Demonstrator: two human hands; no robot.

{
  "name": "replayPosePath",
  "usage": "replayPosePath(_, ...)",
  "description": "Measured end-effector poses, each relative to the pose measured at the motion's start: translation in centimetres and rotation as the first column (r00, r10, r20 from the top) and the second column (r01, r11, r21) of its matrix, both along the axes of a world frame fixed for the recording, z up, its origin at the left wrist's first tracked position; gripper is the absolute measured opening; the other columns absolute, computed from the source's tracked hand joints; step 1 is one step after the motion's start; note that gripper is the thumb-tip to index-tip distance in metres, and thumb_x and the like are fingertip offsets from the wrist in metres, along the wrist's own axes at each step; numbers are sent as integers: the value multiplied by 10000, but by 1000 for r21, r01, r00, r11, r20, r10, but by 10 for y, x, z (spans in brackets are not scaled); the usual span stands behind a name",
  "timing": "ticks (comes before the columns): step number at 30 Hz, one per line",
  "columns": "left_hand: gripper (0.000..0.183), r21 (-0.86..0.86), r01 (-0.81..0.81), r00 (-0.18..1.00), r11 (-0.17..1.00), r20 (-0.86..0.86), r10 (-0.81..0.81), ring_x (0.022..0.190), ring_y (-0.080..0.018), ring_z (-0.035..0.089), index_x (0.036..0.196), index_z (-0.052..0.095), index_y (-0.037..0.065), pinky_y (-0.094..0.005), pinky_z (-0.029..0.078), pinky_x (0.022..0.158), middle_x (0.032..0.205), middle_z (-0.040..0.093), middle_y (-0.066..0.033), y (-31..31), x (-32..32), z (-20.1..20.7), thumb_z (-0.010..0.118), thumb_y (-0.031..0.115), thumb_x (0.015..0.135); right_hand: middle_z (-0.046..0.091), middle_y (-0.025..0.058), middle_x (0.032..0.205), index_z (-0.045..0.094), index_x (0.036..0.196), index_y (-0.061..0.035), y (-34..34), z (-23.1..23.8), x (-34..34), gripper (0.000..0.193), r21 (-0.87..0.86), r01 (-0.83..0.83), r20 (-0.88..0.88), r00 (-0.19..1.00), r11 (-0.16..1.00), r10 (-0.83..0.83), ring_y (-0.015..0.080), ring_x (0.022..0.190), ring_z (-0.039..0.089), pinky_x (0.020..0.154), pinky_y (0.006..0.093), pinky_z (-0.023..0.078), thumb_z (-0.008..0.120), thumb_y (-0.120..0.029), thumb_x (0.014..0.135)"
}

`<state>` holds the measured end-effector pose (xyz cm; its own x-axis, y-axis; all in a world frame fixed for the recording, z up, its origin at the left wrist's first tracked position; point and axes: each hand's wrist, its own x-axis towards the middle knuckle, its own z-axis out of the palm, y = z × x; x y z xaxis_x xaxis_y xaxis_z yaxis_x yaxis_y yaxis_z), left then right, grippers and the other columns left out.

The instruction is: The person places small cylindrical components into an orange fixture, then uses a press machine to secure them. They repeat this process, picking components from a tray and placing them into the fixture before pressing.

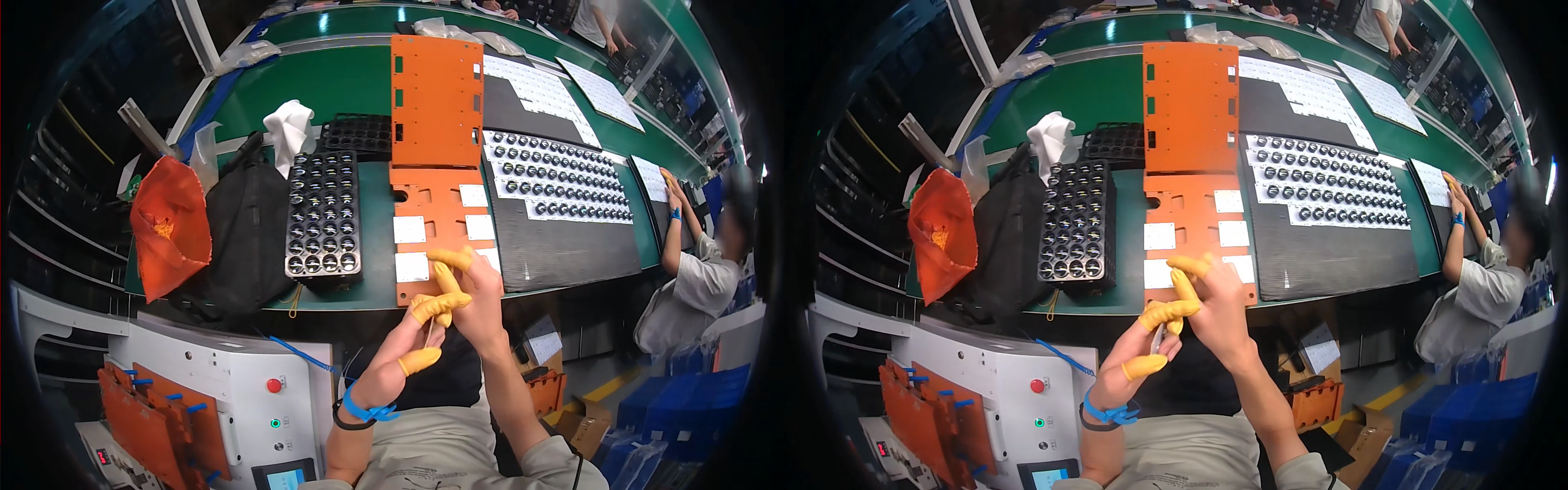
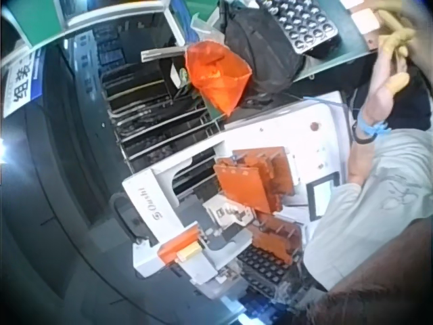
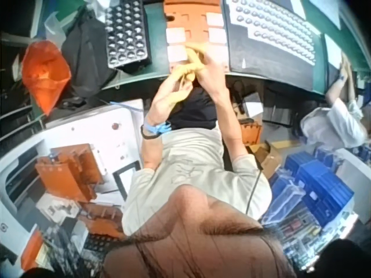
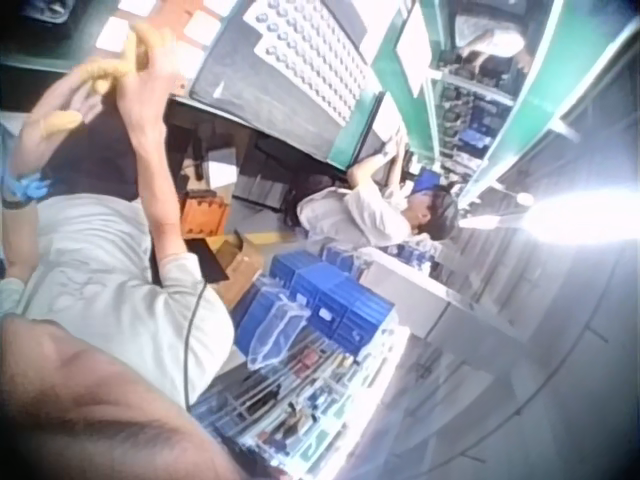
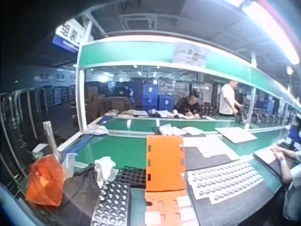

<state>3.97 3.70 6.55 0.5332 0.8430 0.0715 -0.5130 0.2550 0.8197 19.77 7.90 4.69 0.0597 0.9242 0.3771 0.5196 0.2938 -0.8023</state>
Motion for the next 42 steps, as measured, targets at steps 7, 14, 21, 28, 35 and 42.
replayPosePath(7, 587, 106, -235, 965, 966, 143, 219, 842, -143, 522, 1346, 559, -40, -275, 440, 821, 1174, 592, -82, -27, -53, 1, 692, -7, 775, 625, 51, 858, 709, 1037, -83, 68, 28, -78, 202, 150, -206, 63, 978, 967, 198, 216, 766, 578, 747, 357, 412, 749, -170, 859)
replayPosePath(14, 612, 87, -400, 908, 912, 171, 382, 1018, -254, 670, 1376, 528, -7, -370, 535, 906, 1293, 602, -156, -31, -77, -16, 809, 137, 852, 683, 159, 875, 727, 861, 19, 129, 31, -138, 342, 123, -138, 480, 875, 983, 63, 331, 831, 652, 746, 441, 500, 824, -297, 771)
replayPosePath(21, 581, -88, -440, 875, 894, 184, 448, 1090, -279, 663, 1409, 455, -16, -407, 532, 960, 1315, 587, -210, -33, -83, -11, 699, 244, 950, 682, 174, 894, 709, 833, 19, 134, 33, -151, 353, 144, -137, 591, 806, 980, 26, 327, 889, 655, 804, 439, 492, 829, -302, 746)
replayPosePath(28, 590, -39, -589, 793, 807, 167, 586, 1075, -303, 641, 1434, 412, 28, -443, 516, 978, 1397, 518, -233, -24, -84, -19, 639, 321, 975, 661, 129, 901, 652, 919, -19, 102, 63, -130, 248, -38, -188, 115, 975, 981, 192, 276, 889, 643, 812, 388, 485, 771, -193, 789)
replayPosePath(35, 686, -63, -686, 697, 725, 228, 680, 1225, -298, 581, 1330, 485, 76, -454, 454, 1084, 1397, 533, -205, -14, -79, -19, 864, 276, 794, 558, 48, 867, 641, 1066, -43, 19, 65, -80, 324, 174, -548, -156, 805, 818, 572, 198, 817, 524, 762, 329, 415, 777, -105, 778)
replayPosePath(42, 778, 72, -767, 638, 637, 179, 748, 1130, -298, 661, 1229, 554, 54, -419, 562, 951, 1341, 573, -305, -14, -68, -21, 970, 327, 632, 530, 33, 828, 710, 1184, -59, -10, 51, -61, 385, 71, -678, -324, 677, 731, 660, 172, 777, 501, 727, 312, 418, 760, -61, 803)
